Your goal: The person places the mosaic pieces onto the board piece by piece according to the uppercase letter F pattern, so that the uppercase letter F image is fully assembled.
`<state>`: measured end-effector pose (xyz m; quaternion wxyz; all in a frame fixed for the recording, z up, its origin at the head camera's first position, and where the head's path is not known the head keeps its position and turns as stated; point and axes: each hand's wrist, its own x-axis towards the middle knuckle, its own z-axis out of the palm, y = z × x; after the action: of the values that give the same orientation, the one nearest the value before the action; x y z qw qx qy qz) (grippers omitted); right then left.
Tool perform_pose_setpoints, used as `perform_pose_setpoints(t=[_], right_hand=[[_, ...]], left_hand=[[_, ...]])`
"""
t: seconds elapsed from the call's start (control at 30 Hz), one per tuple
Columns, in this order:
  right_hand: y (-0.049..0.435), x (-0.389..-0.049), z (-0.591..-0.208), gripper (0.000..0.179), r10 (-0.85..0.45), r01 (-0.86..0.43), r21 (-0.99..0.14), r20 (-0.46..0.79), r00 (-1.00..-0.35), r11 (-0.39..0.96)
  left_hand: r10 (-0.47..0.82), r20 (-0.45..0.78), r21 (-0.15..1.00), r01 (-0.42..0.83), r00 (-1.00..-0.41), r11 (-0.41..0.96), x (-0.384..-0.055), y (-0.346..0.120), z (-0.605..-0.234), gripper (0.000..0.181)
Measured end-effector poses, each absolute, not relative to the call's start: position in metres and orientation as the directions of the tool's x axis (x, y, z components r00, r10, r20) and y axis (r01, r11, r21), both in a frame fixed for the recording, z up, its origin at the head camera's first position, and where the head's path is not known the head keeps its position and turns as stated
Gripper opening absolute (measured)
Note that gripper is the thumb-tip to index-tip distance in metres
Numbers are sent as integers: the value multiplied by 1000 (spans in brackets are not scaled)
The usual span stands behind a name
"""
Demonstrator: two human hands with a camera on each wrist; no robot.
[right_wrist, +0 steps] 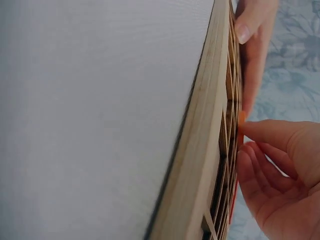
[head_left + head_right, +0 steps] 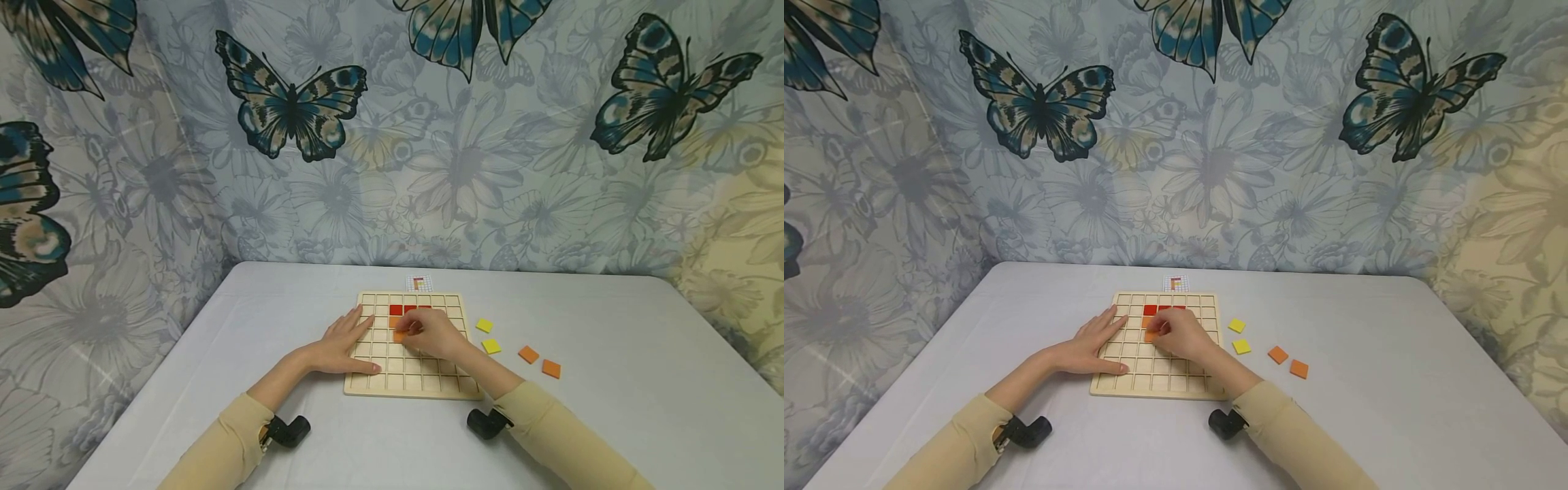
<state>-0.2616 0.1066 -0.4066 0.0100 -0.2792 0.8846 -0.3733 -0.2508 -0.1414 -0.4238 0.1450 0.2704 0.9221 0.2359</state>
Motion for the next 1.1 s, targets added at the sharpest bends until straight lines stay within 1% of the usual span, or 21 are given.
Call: perform_pose_setpoints(t=[0.07, 0.2, 0.47, 0.63, 0.8, 1.1], right_hand=[[105, -263, -407, 17, -513, -505, -652, 202, -835, 565], [103, -263, -406, 16, -514, -491, -659, 182, -839, 570], [104, -259, -405, 17, -487, -459, -664, 159, -858, 590], [110, -257, -404, 17, -485, -434, -697, 141, -863, 570], [127, -255, -404, 12, -452, -410, -717, 148, -880, 564], [179, -243, -397, 10, -340, -319, -701, 115, -933, 638]], left_hand=[[568, -140, 513, 431, -811, 742, -251, -141, -424, 104], [570, -138, 509, 436, -810, 742, -251, -140, -425, 104], [570, -131, 506, 439, -811, 742, -251, -140, -425, 104], [569, -134, 510, 436, -811, 741, -251, -141, -425, 104], [569, -131, 513, 436, -812, 740, -251, -141, -425, 105], [574, -125, 507, 445, -810, 738, -252, -140, -425, 105]])
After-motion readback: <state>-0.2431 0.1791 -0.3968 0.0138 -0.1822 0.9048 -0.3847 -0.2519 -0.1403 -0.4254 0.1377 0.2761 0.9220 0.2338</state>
